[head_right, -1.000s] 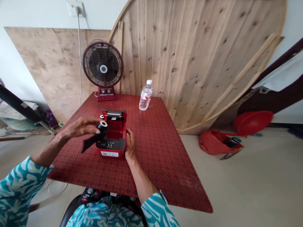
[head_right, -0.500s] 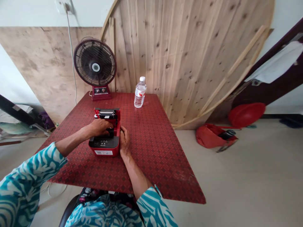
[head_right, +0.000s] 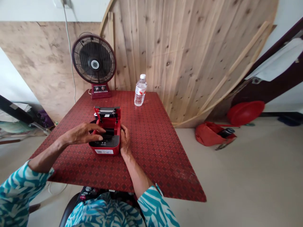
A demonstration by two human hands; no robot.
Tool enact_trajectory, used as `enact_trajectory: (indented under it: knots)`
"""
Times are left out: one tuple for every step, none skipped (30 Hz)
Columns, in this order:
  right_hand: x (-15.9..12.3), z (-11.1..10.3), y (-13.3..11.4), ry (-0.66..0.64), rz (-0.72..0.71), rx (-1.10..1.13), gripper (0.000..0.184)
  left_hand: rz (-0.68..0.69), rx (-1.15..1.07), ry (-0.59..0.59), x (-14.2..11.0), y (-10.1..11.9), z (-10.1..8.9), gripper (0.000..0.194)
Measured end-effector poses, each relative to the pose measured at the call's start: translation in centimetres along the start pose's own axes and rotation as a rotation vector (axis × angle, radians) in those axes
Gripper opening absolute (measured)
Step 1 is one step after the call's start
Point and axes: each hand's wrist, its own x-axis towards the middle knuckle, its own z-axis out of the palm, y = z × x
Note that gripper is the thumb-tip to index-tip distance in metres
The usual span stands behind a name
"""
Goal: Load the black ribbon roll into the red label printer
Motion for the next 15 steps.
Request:
enact_trajectory:
  knots:
    - [0.0, 0.0, 0.0, 0.001, 0.002, -0.008, 0.038, 0.028, 0.022, 0.005, -0.4, 0.1, 0.3, 0.029]
    - [0.0, 0.0, 0.0, 0.001, 0.004, -0.013, 0.038, 0.059, 0.05, 0.019, -0.6, 0.1, 0.7, 0.027]
    - [-0.1, -0.1, 0.0, -0.002, 0.003, -0.015, 0.038, 0.089, 0.082, 0.043, -0.7, 0.1, 1.2, 0.024]
    - [0.0, -0.1, 0.1, -0.005, 0.001, -0.014, 0.039, 0.114, 0.116, 0.076, -0.6, 0.2, 1.6, 0.023]
    - [0.0, -0.1, 0.1, -0.006, 0.0, -0.012, 0.039, 0.135, 0.152, 0.11, -0.6, 0.2, 1.9, 0.022]
    - [0.0, -0.2, 0.2, -0.007, 0.001, -0.01, 0.039, 0.156, 0.189, 0.143, -0.6, 0.3, 2.2, 0.022]
    - [0.0, -0.2, 0.2, -0.009, 0.005, -0.005, 0.039, 0.18, 0.224, 0.168, -0.6, 0.5, 2.5, 0.023]
    - [0.0, -0.2, 0.1, -0.011, 0.009, 0.0, 0.039, 0.21, 0.257, 0.192, -0.8, 0.8, 2.7, 0.022]
    - [0.0, -0.1, 0.0, -0.014, 0.012, 0.007, 0.039, 0.239, 0.291, 0.212, -1.1, 1.1, 2.9, 0.022]
    - [-0.1, -0.1, -0.1, -0.017, 0.014, 0.015, 0.039, 0.266, 0.323, 0.235, -1.4, 1.5, 3.1, 0.022]
    - [-0.1, -0.1, -0.2, -0.02, 0.015, 0.021, 0.039, 0.29, 0.354, 0.259, -1.8, 1.8, 3.3, 0.021]
    - [-0.2, -0.1, -0.4, -0.022, 0.014, 0.026, 0.038, 0.31, 0.381, 0.281, -2.2, 2.1, 3.5, 0.021]
    - [-0.3, 0.0, -0.5, -0.024, 0.013, 0.031, 0.038, 0.327, 0.403, 0.299, -2.6, 2.3, 3.7, 0.02]
    - [-0.3, 0.0, -0.5, -0.026, 0.015, 0.037, 0.037, 0.341, 0.421, 0.312, -3.0, 2.5, 3.9, 0.02]
    - [-0.3, 0.1, -0.5, -0.026, 0.02, 0.045, 0.037, 0.354, 0.434, 0.318, -3.3, 2.6, 4.0, 0.02]
